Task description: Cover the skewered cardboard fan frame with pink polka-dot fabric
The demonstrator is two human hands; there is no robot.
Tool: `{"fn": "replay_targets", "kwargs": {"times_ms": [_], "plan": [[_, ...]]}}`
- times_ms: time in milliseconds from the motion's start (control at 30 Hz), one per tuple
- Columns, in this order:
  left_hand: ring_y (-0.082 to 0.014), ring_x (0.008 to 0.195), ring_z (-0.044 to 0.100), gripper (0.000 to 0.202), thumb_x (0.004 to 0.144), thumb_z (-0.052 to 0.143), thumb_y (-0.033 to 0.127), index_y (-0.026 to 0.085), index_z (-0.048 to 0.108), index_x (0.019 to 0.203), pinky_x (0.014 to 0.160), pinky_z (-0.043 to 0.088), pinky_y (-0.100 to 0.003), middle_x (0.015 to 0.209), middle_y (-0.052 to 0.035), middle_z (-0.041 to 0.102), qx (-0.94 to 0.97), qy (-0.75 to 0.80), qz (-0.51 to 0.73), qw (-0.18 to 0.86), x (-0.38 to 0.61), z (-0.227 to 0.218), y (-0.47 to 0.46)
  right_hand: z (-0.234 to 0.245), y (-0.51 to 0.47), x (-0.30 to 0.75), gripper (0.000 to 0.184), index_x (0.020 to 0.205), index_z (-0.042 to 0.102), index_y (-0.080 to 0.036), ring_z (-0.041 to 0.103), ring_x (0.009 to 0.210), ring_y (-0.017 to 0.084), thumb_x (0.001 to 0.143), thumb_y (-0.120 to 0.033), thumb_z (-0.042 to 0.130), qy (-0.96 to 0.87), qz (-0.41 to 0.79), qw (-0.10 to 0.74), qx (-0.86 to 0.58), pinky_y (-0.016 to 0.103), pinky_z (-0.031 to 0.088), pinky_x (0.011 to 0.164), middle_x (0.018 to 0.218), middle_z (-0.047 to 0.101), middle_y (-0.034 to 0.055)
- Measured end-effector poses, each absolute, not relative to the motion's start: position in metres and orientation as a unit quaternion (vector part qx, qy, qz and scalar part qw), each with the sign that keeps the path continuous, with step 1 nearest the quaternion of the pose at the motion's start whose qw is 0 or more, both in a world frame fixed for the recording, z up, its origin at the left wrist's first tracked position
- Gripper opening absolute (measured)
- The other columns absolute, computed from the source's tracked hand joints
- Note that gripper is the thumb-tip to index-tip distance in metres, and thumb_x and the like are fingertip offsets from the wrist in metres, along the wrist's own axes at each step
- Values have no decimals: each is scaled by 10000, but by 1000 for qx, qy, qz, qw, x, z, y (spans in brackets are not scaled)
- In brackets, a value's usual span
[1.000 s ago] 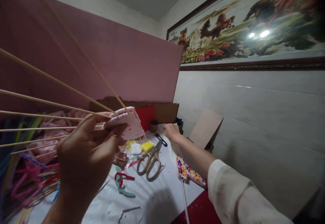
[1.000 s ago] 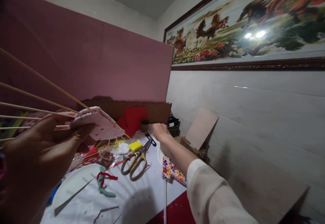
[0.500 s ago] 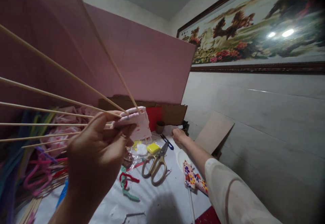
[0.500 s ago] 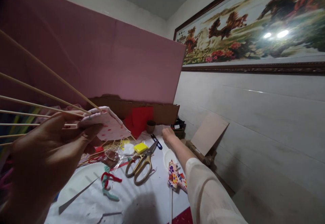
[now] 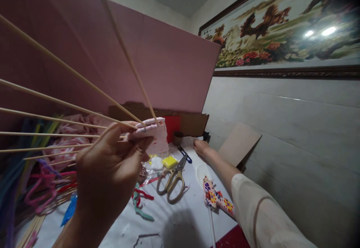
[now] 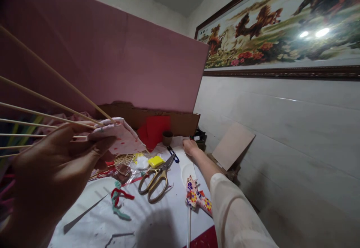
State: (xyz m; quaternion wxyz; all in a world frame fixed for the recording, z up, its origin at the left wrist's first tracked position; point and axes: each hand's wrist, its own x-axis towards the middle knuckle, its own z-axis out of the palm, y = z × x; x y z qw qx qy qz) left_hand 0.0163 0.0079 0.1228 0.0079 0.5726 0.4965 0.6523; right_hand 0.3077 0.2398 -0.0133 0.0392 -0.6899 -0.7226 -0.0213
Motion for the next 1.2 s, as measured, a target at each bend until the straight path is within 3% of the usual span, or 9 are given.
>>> {"fn": "replay_targets", "kwargs": {"times_ms": [233, 333, 400, 500, 567, 667, 767, 900, 1200], "plan": [[-127, 462, 654, 124, 686, 675, 238, 218, 617, 793, 415, 500, -183, 604, 62, 700, 596, 470, 651, 12, 20, 124, 10, 13, 221, 307, 191, 1016, 573, -139, 606, 842, 167, 888, -259, 497, -725, 10, 190, -662, 348, 492, 751, 950, 625, 54], [-151, 438, 646, 138, 677, 673, 251, 209, 613, 794, 383, 489, -210, 574, 47, 693, 582, 455, 672, 63, 21, 123, 11, 28, 189, 296, 192, 978, 563, -134, 599, 648, 122, 879, -168, 402, -737, 44, 274, -616, 243, 478, 609, 795, 646, 35], [-158, 447, 648, 135, 687, 661, 253, 209, 608, 803, 385, 484, -218, 580, 42, 693, 584, 454, 669, 75, 21, 121, 11, 41, 159, 285, 215, 973, 555, -145, 556, 529, 99, 882, -211, 372, -749, 70, 322, -575, 209, 444, 501, 732, 635, 6], [-148, 443, 642, 104, 722, 628, 249, 218, 587, 812, 405, 480, -219, 564, 53, 679, 619, 459, 634, 63, 21, 119, 9, 69, 110, 270, 222, 906, 594, -174, 546, 578, 101, 870, -328, 439, -763, 83, 392, -507, 200, 421, 505, 706, 611, -12], [-145, 447, 637, 90, 742, 607, 246, 224, 573, 822, 422, 477, -222, 551, 56, 669, 644, 459, 611, 47, 21, 117, 8, 92, 78, 261, 193, 858, 616, -164, 534, 599, 105, 839, -333, 528, -755, 132, 489, -416, 211, 413, 510, 714, 606, 0], [-150, 433, 617, 88, 751, 593, 253, 225, 566, 830, 415, 455, -230, 510, 52, 644, 670, 453, 588, 28, 24, 114, 5, 127, 35, 253, 115, 792, 614, -174, 495, 573, 93, 812, -286, 600, -744, 130, 550, -355, 220, 398, 505, 675, 558, -15], [-140, 378, 569, 87, 765, 579, 269, 223, 566, 838, 381, 406, -226, 469, 55, 610, 684, 445, 577, 39, 29, 113, 1, 152, 4, 246, 63, 748, 616, -191, 507, 622, 113, 793, -230, 633, -772, 81, 555, -298, 251, 404, 541, 696, 548, -6], [-113, 329, 484, 87, 779, 568, 289, 228, 558, 841, 348, 331, -213, 425, 77, 554, 696, 438, 564, 70, 34, 113, -6, 165, -16, 239, 64, 826, 633, -210, 520, 665, 134, 823, -166, 588, -803, 7, 529, -273, 286, 421, 582, 736, 557, 11], [-139, 451, 583, 45, 779, 557, 258, 230, 553, 814, 413, 356, -216, 489, 55, 615, 705, 430, 562, 55, 33, 117, -13, 170, -25, 234, 147, 905, 620, -209, 520, 678, 131, 832, -108, 542, -833, -60, 479, -268, 286, 427, 573, 782, 542, 18]]}}
